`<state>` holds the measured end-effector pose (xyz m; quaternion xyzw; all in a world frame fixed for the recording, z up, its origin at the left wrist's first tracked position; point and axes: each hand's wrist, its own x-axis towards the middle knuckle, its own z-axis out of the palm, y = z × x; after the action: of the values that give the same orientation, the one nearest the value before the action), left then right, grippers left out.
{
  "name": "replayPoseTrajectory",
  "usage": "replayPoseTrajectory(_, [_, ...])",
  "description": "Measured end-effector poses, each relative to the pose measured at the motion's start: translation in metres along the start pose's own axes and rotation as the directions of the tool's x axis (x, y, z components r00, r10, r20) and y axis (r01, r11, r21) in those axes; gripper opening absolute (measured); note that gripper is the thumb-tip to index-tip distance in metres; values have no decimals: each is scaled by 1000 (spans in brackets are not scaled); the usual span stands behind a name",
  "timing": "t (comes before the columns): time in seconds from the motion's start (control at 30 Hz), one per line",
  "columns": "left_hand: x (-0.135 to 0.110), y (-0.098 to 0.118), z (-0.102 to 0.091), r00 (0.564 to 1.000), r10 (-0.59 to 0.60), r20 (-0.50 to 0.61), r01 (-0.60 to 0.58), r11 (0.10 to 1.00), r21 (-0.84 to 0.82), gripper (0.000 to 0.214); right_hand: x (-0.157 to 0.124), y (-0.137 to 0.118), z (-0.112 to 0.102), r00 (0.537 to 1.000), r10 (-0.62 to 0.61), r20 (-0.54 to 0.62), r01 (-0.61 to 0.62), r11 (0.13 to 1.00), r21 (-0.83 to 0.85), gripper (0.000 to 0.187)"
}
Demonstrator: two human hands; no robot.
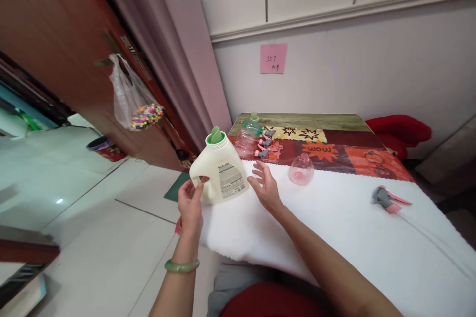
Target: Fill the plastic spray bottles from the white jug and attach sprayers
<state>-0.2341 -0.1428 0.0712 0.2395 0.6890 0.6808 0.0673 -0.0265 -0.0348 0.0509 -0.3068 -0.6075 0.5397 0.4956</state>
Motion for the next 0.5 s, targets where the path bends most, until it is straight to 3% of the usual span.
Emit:
replayPoseTrajectory(0.1, [4, -1, 11, 996, -61, 63, 63, 998, -19, 55, 4, 29, 9, 990, 136, 33, -139, 986, 94, 75])
replayPoseTrajectory(0.2, [9, -3, 18, 994, -83, 68, 82, 997, 15, 49, 2, 44, 6, 982, 169, 81, -178, 977, 119, 71])
replayPoseTrajectory(0.3, [13, -5, 21, 997, -75, 36, 72, 994, 80, 45, 1, 45, 2, 981, 160, 113, -175, 973, 147, 72])
replayPoseTrajectory(0.5, [14, 7, 22, 998, -29, 62, 13, 970, 243, 37, 9, 34, -6, 975, 180, 126, -202, 960, 192, 93])
